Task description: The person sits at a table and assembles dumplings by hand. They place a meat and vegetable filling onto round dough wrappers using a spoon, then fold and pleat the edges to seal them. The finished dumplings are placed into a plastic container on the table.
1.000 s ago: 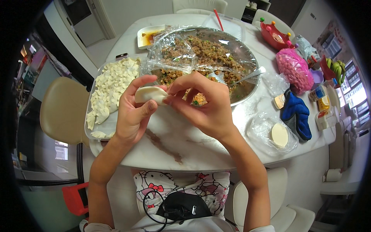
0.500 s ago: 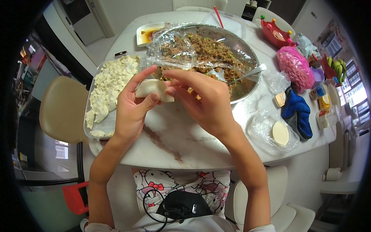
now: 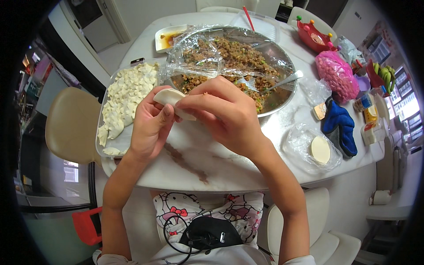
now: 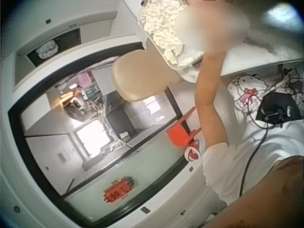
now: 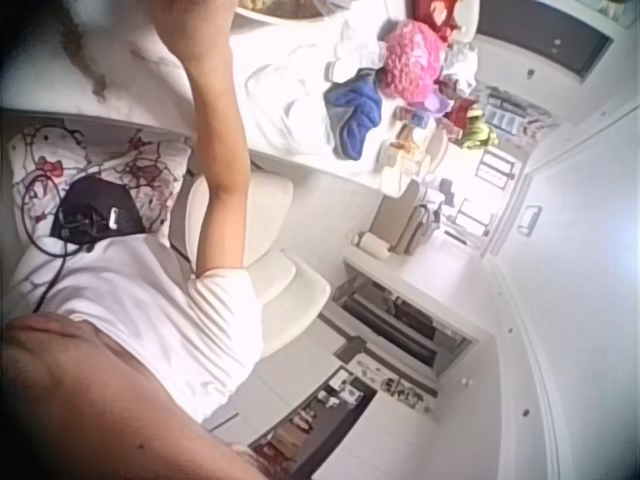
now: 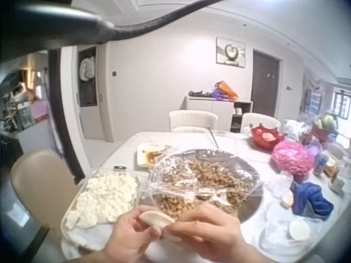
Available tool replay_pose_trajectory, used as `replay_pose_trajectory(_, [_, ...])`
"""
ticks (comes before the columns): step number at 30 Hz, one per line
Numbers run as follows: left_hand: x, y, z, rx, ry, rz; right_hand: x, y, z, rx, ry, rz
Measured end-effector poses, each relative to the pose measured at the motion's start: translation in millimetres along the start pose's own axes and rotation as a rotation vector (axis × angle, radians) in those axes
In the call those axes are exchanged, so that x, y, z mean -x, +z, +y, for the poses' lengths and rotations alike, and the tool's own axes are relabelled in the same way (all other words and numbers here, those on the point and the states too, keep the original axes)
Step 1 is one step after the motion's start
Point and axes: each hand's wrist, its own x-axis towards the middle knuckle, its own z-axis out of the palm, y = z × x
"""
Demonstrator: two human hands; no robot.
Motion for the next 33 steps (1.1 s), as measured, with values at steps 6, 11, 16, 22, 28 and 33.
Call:
replay_pose_trajectory(6, [0, 1, 2, 0.008, 0.006, 0.003, 5, 1, 3, -0.034, 0.026, -0.002])
replay_pose_trajectory(11, [0, 4, 3, -0.009, 0.009, -0.011, 5, -5, 6, 0.051, -0.04, -0.039])
replay_pose_trajectory(16, [0, 7, 3, -0.085, 0.075, -0.006, 4, 2, -1, -0.005, 0.032, 0.021])
replay_pose_trajectory(22, [0, 0, 1, -0.203, 0.108, -0.045, 5, 4, -3, -0.043, 0.067, 0.026])
replay_pose_trajectory(28, [-1, 4, 0, -0.252, 0.174, -0.056, 5, 3, -3, -0.133, 0.048, 0.036])
replay_pose_trajectory(33, [1, 2, -1, -0.245, 0.098, -0.048, 8, 5, -2, -0.244, 0.166, 0.089])
